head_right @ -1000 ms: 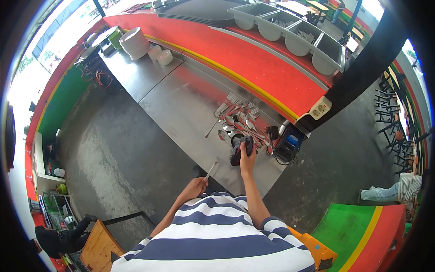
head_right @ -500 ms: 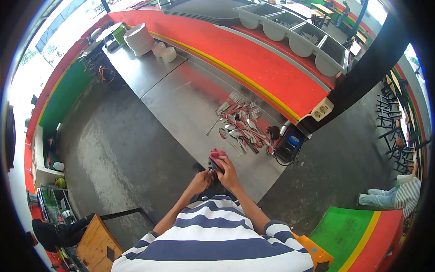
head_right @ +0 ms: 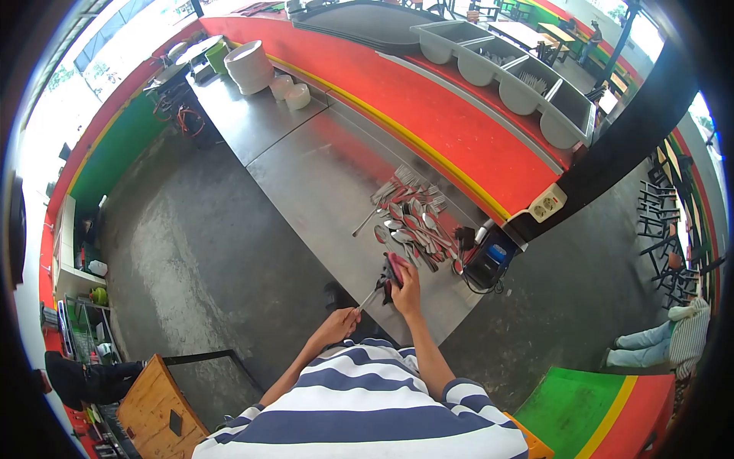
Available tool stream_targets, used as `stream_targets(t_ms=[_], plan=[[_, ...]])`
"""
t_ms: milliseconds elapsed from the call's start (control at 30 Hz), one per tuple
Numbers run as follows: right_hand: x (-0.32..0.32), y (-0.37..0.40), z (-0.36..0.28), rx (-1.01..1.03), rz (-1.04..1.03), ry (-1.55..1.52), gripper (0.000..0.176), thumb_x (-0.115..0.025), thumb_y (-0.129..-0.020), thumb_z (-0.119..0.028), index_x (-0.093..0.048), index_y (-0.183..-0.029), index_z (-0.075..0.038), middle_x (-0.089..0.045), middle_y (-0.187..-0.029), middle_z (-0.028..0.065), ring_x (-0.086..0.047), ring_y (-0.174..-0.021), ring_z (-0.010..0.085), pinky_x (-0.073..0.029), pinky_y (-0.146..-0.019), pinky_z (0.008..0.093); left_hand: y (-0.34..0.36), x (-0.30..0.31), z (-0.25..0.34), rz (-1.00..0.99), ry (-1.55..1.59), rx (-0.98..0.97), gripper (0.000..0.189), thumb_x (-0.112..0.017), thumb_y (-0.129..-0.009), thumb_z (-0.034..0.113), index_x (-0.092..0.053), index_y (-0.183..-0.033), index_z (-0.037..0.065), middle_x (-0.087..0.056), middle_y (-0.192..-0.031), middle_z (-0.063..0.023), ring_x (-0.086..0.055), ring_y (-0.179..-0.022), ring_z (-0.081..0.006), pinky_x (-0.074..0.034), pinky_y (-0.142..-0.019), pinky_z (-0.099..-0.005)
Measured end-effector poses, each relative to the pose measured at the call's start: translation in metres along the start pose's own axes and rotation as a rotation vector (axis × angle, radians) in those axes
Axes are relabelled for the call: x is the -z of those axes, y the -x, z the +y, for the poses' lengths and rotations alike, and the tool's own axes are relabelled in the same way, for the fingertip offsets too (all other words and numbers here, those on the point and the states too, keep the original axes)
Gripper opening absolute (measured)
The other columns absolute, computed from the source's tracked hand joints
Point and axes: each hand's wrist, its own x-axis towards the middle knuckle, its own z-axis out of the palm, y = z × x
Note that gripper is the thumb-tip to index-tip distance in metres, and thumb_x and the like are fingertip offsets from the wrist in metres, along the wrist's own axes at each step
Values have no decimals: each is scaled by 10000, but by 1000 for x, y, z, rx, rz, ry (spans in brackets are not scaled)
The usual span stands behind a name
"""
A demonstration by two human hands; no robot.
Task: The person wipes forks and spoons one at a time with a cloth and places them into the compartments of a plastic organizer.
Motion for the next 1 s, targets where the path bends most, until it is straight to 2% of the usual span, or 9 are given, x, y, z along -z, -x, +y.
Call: stream_targets(t_ms=[33, 133, 167, 300, 400, 500, 600, 800, 1000], plan=[[2, -2, 4, -39, 11, -24, 421, -670, -774, -24, -588, -1185, 20, -560, -1180, 182, -524, -1144, 367, -405, -996, 408, -1, 0, 0, 3, 11, 33, 421, -349, -1062, 324, -510, -818, 21, -447, -571, 2, -414, -492, -94, -361, -478, -273], [5, -12, 6, -104, 156, -56, 421, -674, -799, -45, -568, -1200, 29, -557, -1172, 194, -535, -1120, 380, -419, -977, 413, -5, -3, 0, 60, 90, 30, 403, -342, -1066, 310, -514, -842, 22, -451, -568, -3, -418, -485, -96, -365, -475, -265], [6, -14, 5, -46, 220, -36, 418, -675, -818, -62, -558, -1208, 36, -569, -1158, 204, -555, -1093, 379, -432, -956, 409, -7, -3, -1, 76, 107, -10, 392, -340, -1068, 305, -517, -865, 20, -450, -562, -6, -414, -476, -96, -366, -468, -265], [17, -17, -31, -54, 182, -226, 406, -696, -809, -97, -584, -1179, 27, -601, -1120, 204, -591, -1052, 357, -443, -931, 388, -21, -3, -2, 183, 172, -23, 379, -355, -1067, 287, -522, -880, 3, -452, -550, -11, -412, -467, -92, -361, -454, -267], [14, -3, -48, -112, -58, -375, 422, -712, -798, -127, -595, -1178, 14, -589, -1158, 192, -578, -1085, 343, -435, -952, 385, -29, -3, 2, 215, 218, -67, 341, -387, -1058, 248, -530, -875, -3, -477, -577, -18, -438, -478, -95, -365, -441, -267], [5, 10, -68, 170, -304, -202, 443, -715, -785, -133, -594, -1192, -7, -572, -1202, 151, -551, -1126, 334, -418, -986, 384, -35, -9, 9, 295, 98, -100, 303, -366, -1049, 193, -530, -876, 5, -479, -581, -17, -460, -494, -93, -378, -454, -266], [-5, 15, -62, 115, -316, -152, 467, -715, -771, -130, -591, -1209, -27, -557, -1224, 113, -524, -1149, 336, -404, -1009, 392, -35, -7, 13, 261, 96, -23, 296, -366, -1042, 173, -534, -864, 8, -486, -596, -19, -470, -507, -101, -378, -456, -278], [-6, 6, -54, 138, -247, -90, 477, -706, -771, -111, -584, -1225, -34, -557, -1211, 112, -522, -1143, 332, -404, -1003, 397, -27, 0, 30, 137, 45, -40, 337, -375, -1055, 237, -515, -844, 14, -467, -600, -12, -437, -497, -107, -373, -463, -278], [1, -9, -41, 71, -134, -70, 461, -706, -764, -72, -597, -1210, -31, -586, -1192, 116, -550, -1125, 342, -429, -976, 393, -27, 6, 9, -21, 209, -47, 377, -353, -1067, 299, -500, -848, 30, -418, -573, 21, -395, -499, -82, -339, -470, -262]])
